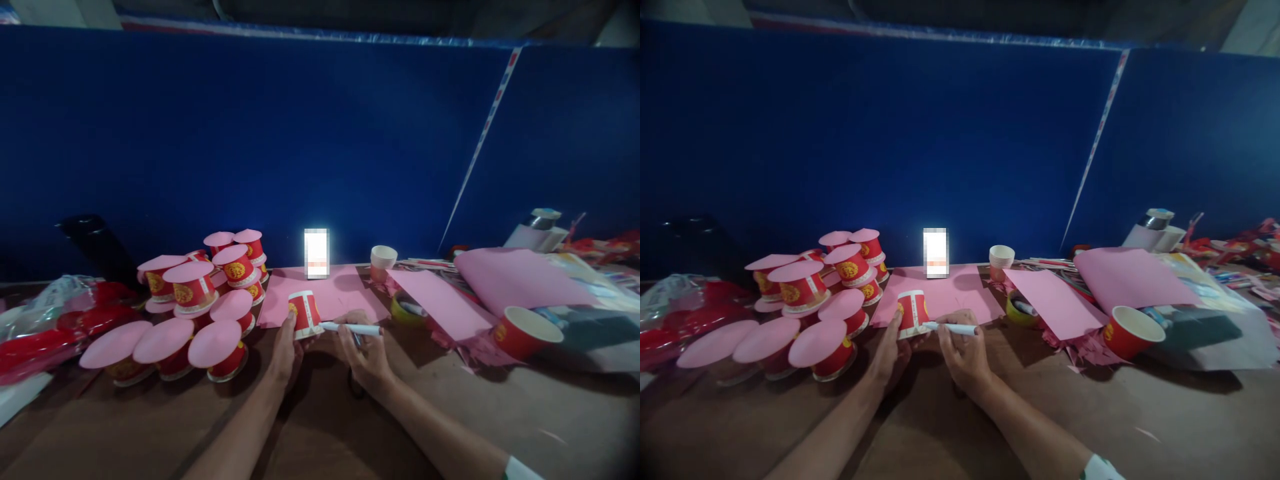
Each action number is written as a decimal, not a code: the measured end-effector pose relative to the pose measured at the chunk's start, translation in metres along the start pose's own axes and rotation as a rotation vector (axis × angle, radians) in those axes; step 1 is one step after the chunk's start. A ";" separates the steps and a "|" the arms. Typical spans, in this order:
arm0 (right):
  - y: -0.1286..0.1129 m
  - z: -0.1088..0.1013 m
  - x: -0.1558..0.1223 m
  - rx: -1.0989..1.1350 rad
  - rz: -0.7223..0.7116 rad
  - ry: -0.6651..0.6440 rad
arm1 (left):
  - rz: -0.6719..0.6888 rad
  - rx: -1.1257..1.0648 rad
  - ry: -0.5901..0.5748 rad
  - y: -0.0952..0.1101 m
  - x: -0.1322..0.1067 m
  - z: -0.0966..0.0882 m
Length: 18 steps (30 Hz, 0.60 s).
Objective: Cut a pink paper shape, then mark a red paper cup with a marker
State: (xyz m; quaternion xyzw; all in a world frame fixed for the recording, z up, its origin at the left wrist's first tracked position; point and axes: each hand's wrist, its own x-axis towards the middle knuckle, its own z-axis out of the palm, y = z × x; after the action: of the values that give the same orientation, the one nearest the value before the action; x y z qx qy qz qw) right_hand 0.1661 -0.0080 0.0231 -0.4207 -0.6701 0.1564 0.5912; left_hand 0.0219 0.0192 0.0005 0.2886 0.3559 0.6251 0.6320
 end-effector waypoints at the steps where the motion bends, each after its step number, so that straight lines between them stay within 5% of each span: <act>1: 0.000 0.000 0.000 -0.003 -0.005 -0.006 | -0.005 -0.007 0.004 0.000 0.000 0.000; 9: -0.009 -0.003 -0.001 -0.017 -0.157 -0.109 | -0.090 -0.039 0.089 0.001 0.003 0.001; 18: -0.008 -0.001 -0.001 0.020 -0.178 -0.159 | -0.071 -0.038 0.028 0.002 0.000 0.002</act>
State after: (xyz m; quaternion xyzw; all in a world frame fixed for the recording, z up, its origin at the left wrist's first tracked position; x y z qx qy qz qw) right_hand 0.1639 -0.0139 0.0281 -0.3398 -0.7480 0.1426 0.5520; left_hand 0.0228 0.0193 0.0031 0.2547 0.3627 0.6128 0.6542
